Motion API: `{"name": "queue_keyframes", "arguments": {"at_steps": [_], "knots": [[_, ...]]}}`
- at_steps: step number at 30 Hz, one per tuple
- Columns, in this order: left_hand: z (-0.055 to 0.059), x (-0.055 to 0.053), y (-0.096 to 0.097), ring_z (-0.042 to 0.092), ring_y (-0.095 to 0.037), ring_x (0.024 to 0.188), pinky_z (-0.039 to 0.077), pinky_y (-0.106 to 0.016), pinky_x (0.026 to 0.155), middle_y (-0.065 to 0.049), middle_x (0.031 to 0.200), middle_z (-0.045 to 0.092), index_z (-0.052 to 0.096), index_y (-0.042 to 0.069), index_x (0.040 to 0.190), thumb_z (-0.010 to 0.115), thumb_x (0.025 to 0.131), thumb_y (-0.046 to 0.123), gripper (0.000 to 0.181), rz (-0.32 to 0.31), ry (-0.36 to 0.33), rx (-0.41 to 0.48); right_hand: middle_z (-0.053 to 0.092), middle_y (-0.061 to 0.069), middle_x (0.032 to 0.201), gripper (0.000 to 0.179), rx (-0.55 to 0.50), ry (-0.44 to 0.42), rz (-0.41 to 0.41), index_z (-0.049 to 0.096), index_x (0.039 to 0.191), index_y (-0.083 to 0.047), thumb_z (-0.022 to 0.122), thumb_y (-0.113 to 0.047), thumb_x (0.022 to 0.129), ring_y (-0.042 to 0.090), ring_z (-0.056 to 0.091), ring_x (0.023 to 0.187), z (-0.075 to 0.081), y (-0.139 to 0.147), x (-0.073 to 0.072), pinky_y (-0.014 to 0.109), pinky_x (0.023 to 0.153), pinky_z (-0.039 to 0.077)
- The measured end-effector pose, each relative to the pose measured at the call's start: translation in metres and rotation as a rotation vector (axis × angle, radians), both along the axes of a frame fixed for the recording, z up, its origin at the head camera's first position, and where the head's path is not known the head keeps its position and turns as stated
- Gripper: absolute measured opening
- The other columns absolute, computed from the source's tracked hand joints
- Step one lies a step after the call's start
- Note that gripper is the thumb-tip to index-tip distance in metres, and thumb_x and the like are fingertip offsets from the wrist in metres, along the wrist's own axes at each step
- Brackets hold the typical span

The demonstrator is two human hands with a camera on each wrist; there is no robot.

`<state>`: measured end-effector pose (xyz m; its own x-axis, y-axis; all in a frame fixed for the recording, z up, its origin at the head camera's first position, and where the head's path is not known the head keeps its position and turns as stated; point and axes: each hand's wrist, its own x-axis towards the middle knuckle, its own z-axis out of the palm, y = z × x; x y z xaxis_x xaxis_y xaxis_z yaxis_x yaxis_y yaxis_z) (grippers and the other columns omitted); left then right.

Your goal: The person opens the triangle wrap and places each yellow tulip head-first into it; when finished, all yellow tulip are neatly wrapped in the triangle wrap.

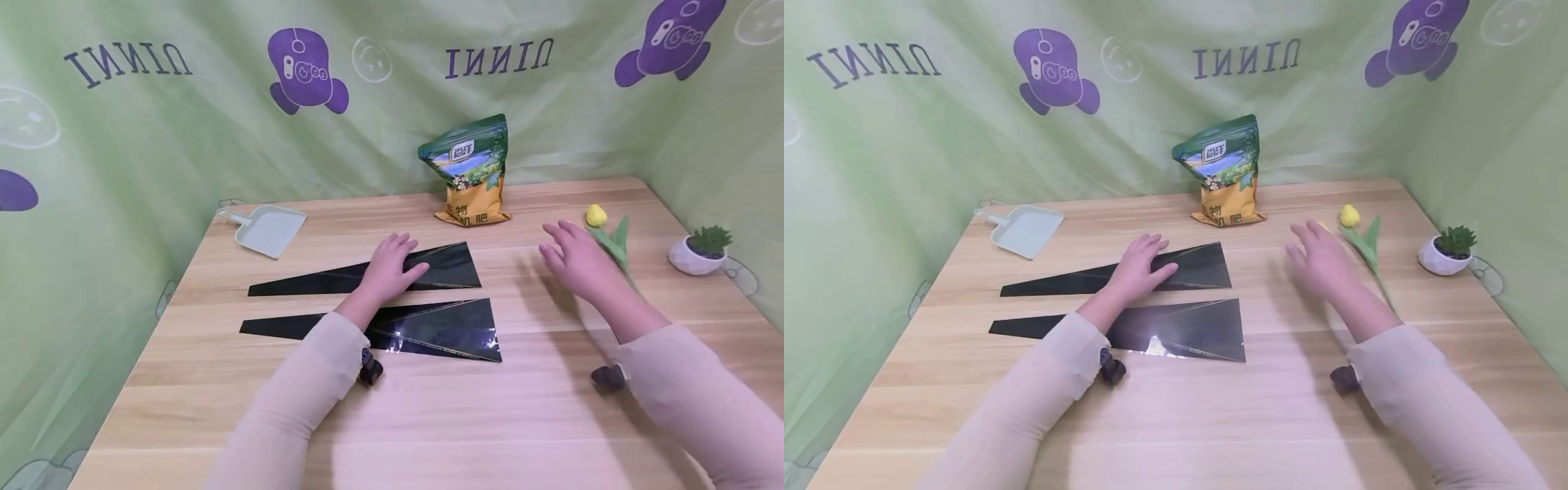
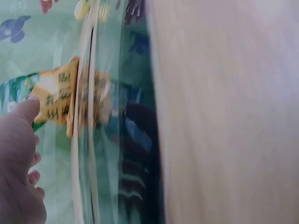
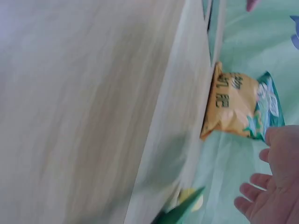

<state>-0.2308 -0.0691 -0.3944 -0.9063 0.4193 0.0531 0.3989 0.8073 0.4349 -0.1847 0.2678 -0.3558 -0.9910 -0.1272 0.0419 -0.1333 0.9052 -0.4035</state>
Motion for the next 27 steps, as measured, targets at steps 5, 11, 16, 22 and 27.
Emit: {"name": "queue_keyframes", "arguments": {"at_steps": [5,11,16,22,27], "knots": [[-0.008,-0.005,0.021,0.032,-0.027,0.146,0.026,-0.041,0.122,-0.009,0.153,0.043,0.052,0.010,0.141,0.057,0.098,0.041,0.053,-0.005,-0.040,0.100,0.044,0.040,0.135,0.040,-0.099,0.079,-0.023,0.046,0.135,0.011,0.037,-0.011,0.103,0.055,0.040,0.125,-0.003,0.024,0.007,0.069,0.104,0.032],[-0.017,-0.013,0.039,0.039,-0.025,0.142,0.032,-0.038,0.119,-0.008,0.147,0.051,0.058,0.011,0.137,0.059,0.098,0.035,0.045,-0.003,-0.064,0.120,0.051,0.040,0.124,0.043,-0.164,-0.040,-0.098,0.044,0.135,0.015,0.037,-0.014,0.104,0.048,0.052,0.107,-0.010,0.057,0.015,0.059,0.087,0.045],[-0.021,-0.017,0.046,0.041,-0.024,0.140,0.032,-0.037,0.119,-0.007,0.145,0.053,0.061,0.011,0.134,0.059,0.098,0.034,0.042,-0.001,-0.065,0.135,0.050,0.042,0.124,0.051,-0.143,-0.191,-0.151,0.040,0.137,0.015,0.038,-0.024,0.105,0.052,0.054,0.109,-0.015,0.075,0.020,0.058,0.087,0.049],[-0.028,-0.017,0.048,0.044,-0.024,0.138,0.034,-0.036,0.118,-0.007,0.141,0.057,0.064,0.010,0.130,0.059,0.098,0.030,0.037,0.017,-0.058,0.154,0.053,0.042,0.122,0.058,-0.128,-0.310,-0.149,0.041,0.137,0.015,0.046,-0.032,0.103,0.050,0.056,0.107,-0.021,0.088,0.022,0.056,0.085,0.049],[-0.033,-0.016,0.051,0.047,-0.025,0.135,0.035,-0.036,0.116,-0.007,0.137,0.060,0.066,0.009,0.127,0.060,0.098,0.029,0.036,0.019,-0.030,0.142,0.053,0.040,0.121,0.063,-0.111,-0.363,-0.160,0.042,0.137,0.012,0.053,-0.037,0.099,0.049,0.055,0.107,-0.028,0.090,0.023,0.052,0.082,0.048]]}}
